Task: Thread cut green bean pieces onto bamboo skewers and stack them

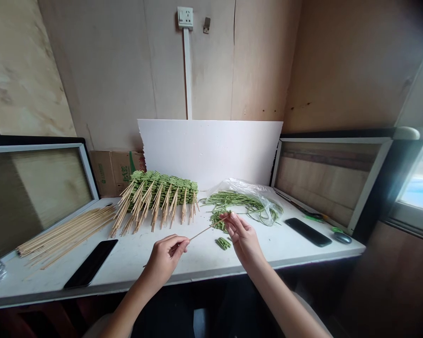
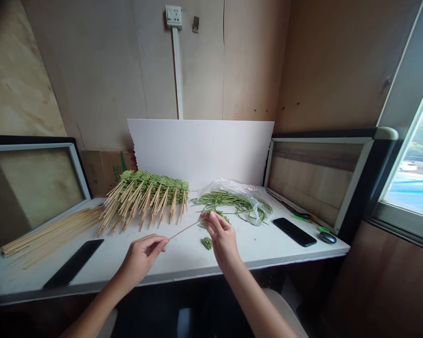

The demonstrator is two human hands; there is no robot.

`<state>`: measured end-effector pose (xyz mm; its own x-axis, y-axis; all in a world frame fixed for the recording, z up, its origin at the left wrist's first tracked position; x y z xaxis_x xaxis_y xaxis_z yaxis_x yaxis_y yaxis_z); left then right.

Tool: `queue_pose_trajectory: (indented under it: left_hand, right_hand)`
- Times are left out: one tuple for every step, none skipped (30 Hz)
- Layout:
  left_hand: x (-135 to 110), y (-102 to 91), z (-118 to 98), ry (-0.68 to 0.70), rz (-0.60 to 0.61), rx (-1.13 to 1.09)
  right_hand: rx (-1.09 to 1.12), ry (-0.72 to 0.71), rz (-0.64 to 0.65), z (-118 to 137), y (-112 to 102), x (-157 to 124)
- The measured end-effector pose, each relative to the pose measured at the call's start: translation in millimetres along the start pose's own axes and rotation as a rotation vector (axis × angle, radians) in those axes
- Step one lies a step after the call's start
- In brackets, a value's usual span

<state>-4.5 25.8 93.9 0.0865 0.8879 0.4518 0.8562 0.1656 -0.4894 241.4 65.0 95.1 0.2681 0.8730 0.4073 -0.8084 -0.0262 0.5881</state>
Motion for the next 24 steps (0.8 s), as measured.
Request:
queue_pose_trajectory:
  left_hand:
    - [0,0.6,0,-0.004,-0.002,0.003]
    - [0,0.6,1,-0.002,-0.013,0.011]
    - [0,0.0,2,0.004,-0.03,0.027]
    - [0,-0.9,2,0.014,-0.051,0.047]
    - [0,-2.1,3,0.03,-0.074,0.066]
    - [-1,-3.2,3,0.048,-0.094,0.081]
    - [-1,-3.9,3,0.068,-0.105,0.089]
    - [-2,-4.4,3,0.088,-0.109,0.089]
    - [-3,-4.6,2,0.108,-0.109,0.083]
    - [-3,-4.6,2,0.125,-0.108,0.076]
    - [-4,-4.2,2,0.137,-0.106,0.073]
    - [-4,-3.6,2,0.144,-0.103,0.072]
    - [-5,-2.8,2,0.147,-0.101,0.072]
    - [-5,-2.0,2,0.148,-0.101,0.073]
    - [-5,-1.1,2,0.147,-0.101,0.073]
    - [-5,-0.3,2,0.145,-0.102,0.073]
    - [-5,0.4,3,0.143,-0.102,0.074]
    - [-5,1.1,4,0.14,-0.101,0.075]
    - [-5,1.6,5,0.135,-0.099,0.078]
    - [-4,2.1,6,0.129,-0.096,0.081]
    - [-4,2.6,8,0.122,-0.092,0.084]
    - [-4,3.1,9,0.115,-0.087,0.087]
    - [-4,3.6,11,0.108,-0.082,0.09]
    - [-4,4.1,12,0.101,-0.078,0.093]
  right_hand:
    - [-0.009,-0.011,0.0,3,-1,2]
    - [-0.017,-0.02,-0.006,5,-2,3]
    - [-0.025,-0.027,-0.016,8,-3,5]
    - [-0.031,-0.03,-0.028,10,-5,6]
    - [-0.035,-0.029,-0.039,11,-6,7]
    - [-0.038,-0.027,-0.044,12,-7,7]
    - [-0.039,-0.023,-0.043,12,-7,7]
    - [-0.039,-0.022,-0.041,12,-7,7]
    - [-0.038,-0.022,-0.039,11,-7,7]
    - [-0.037,-0.022,-0.039,10,-7,6]
    - [-0.036,-0.023,-0.041,9,-7,5]
    - [-0.035,-0.023,-0.042,9,-7,5]
    - [-0.033,-0.022,-0.041,8,-7,4]
    - [-0.029,-0.018,-0.039,7,-6,3]
    - [-0.023,-0.013,-0.036,6,-5,3]
    - [-0.016,-0.008,-0.033,6,-5,2]
    - [-0.01,-0.005,-0.034,5,-4,1]
    - [-0.005,-0.005,-0.036,5,-3,0]
    - [-0.003,-0.01,-0.041,5,-3,0]
    - [-0.006,-0.017,-0.043,5,-2,-1]
    - [-0.013,-0.026,-0.045,5,-2,-2]
    - [-0.022,-0.034,-0.044,4,-1,-3]
    - [-0.034,-0.041,-0.043,4,-1,-4]
    - [-0.045,-0.046,-0.041,4,0,-5]
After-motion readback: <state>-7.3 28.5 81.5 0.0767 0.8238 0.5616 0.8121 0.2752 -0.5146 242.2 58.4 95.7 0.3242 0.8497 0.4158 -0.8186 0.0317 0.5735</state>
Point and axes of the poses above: each hand's wrist, its own x-axis towards the middle knuckle, its own y-axis out of the palm, z = x × y, the point moved 5 cm from there along x, towards the middle knuckle, and after that the axes turned 14 degrees about -y, right-handed, at the moved point
